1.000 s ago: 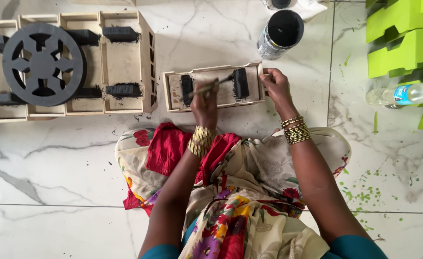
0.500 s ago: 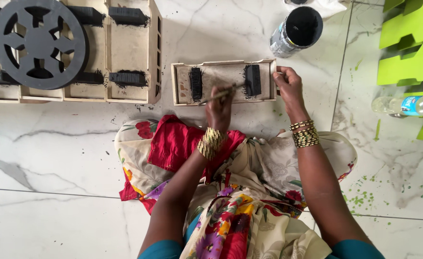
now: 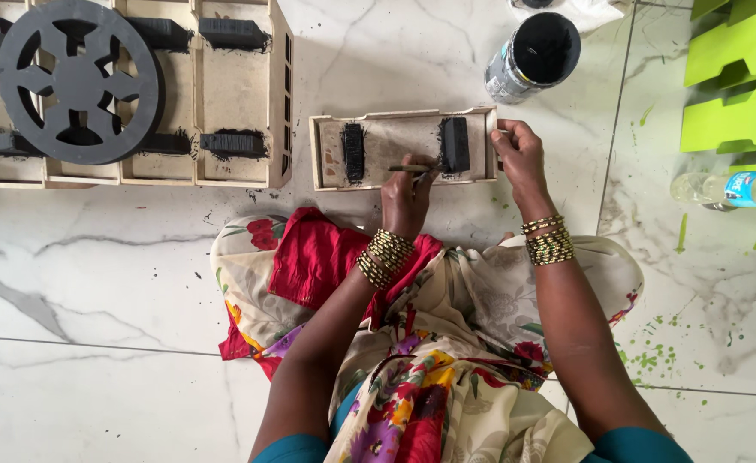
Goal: The person sits on the floor and uses a paintbrush to apply black paint to small wooden model components, including blocks and a wheel-shaped disc, held in a wooden tray. They dip the brush in a paint can between pieces and rotate the tray to reach each part.
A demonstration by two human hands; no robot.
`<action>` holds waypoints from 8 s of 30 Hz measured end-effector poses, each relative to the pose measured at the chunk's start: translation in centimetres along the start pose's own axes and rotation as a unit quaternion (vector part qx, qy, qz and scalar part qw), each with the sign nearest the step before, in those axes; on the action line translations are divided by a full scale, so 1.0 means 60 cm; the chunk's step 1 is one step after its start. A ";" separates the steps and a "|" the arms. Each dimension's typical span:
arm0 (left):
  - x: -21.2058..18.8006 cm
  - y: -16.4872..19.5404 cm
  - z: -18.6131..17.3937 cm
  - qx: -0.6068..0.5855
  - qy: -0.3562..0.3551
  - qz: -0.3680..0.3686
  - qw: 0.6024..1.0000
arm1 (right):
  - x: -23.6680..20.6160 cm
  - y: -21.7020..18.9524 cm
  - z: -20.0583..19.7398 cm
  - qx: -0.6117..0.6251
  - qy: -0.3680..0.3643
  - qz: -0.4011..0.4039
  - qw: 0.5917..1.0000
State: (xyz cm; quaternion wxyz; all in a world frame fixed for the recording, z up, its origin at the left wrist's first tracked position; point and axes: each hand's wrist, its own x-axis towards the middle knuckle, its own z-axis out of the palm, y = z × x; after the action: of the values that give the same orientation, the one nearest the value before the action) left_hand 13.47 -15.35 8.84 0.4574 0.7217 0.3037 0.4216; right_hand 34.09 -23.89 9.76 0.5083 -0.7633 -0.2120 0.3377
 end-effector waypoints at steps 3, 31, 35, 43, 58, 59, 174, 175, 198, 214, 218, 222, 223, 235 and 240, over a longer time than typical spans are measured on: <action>0.023 -0.009 0.013 -0.006 0.040 -0.013 0.999 | 0.000 0.005 0.001 0.032 -0.006 -0.010 0.999; 0.055 -0.029 0.016 0.073 0.000 0.026 0.997 | -0.003 -0.001 0.000 0.017 0.001 -0.007 1.000; 0.019 -0.021 0.008 0.019 0.003 0.029 0.999 | -0.001 0.007 0.000 0.005 0.008 -0.018 1.000; 0.090 -0.031 0.026 0.042 0.043 0.032 0.998 | 0.001 0.007 -0.001 0.024 0.006 -0.010 1.000; 0.083 0.001 0.005 0.029 0.088 0.053 0.994 | -0.001 0.004 -0.003 0.012 0.004 -0.024 1.000; 0.088 -0.001 0.010 0.033 0.091 0.071 0.993 | -0.001 0.004 -0.003 0.015 0.002 -0.024 1.000; 0.102 -0.018 0.029 0.058 0.026 0.090 0.994 | 0.008 0.009 0.002 -0.047 0.036 -0.035 0.998; 0.097 -0.018 0.028 0.053 0.009 0.071 0.996 | 0.009 0.010 0.001 -0.053 0.038 -0.033 0.997; 0.071 0.075 0.015 0.114 -0.106 0.143 0.978 | 0.018 0.023 0.004 -0.088 0.053 -0.123 0.987; 0.075 0.068 0.037 0.132 -0.147 0.105 0.975 | 0.016 0.011 0.007 -0.099 0.066 -0.138 0.983; 0.027 0.080 0.014 0.117 -0.112 0.177 0.971 | 0.016 0.019 0.006 -0.082 0.060 -0.142 0.985; 0.064 0.061 0.016 0.105 -0.118 0.130 0.979 | 0.016 0.018 0.006 -0.110 0.066 -0.144 0.981; 0.085 0.054 0.020 0.118 -0.115 0.133 0.977 | 0.017 0.017 0.006 -0.109 0.066 -0.142 0.982; 0.107 0.063 0.015 0.127 -0.144 0.077 0.978 | 0.014 0.015 0.006 -0.114 0.064 -0.134 0.982; 0.056 0.063 0.005 0.143 -0.128 0.139 0.972 | 0.017 0.020 0.007 -0.111 0.063 -0.146 0.981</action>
State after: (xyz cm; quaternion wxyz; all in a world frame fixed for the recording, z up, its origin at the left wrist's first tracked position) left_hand 15.47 -14.22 13.32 0.3218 0.8624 0.1967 0.3375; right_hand 34.44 -23.41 8.26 0.4766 -0.7956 -0.3252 0.1849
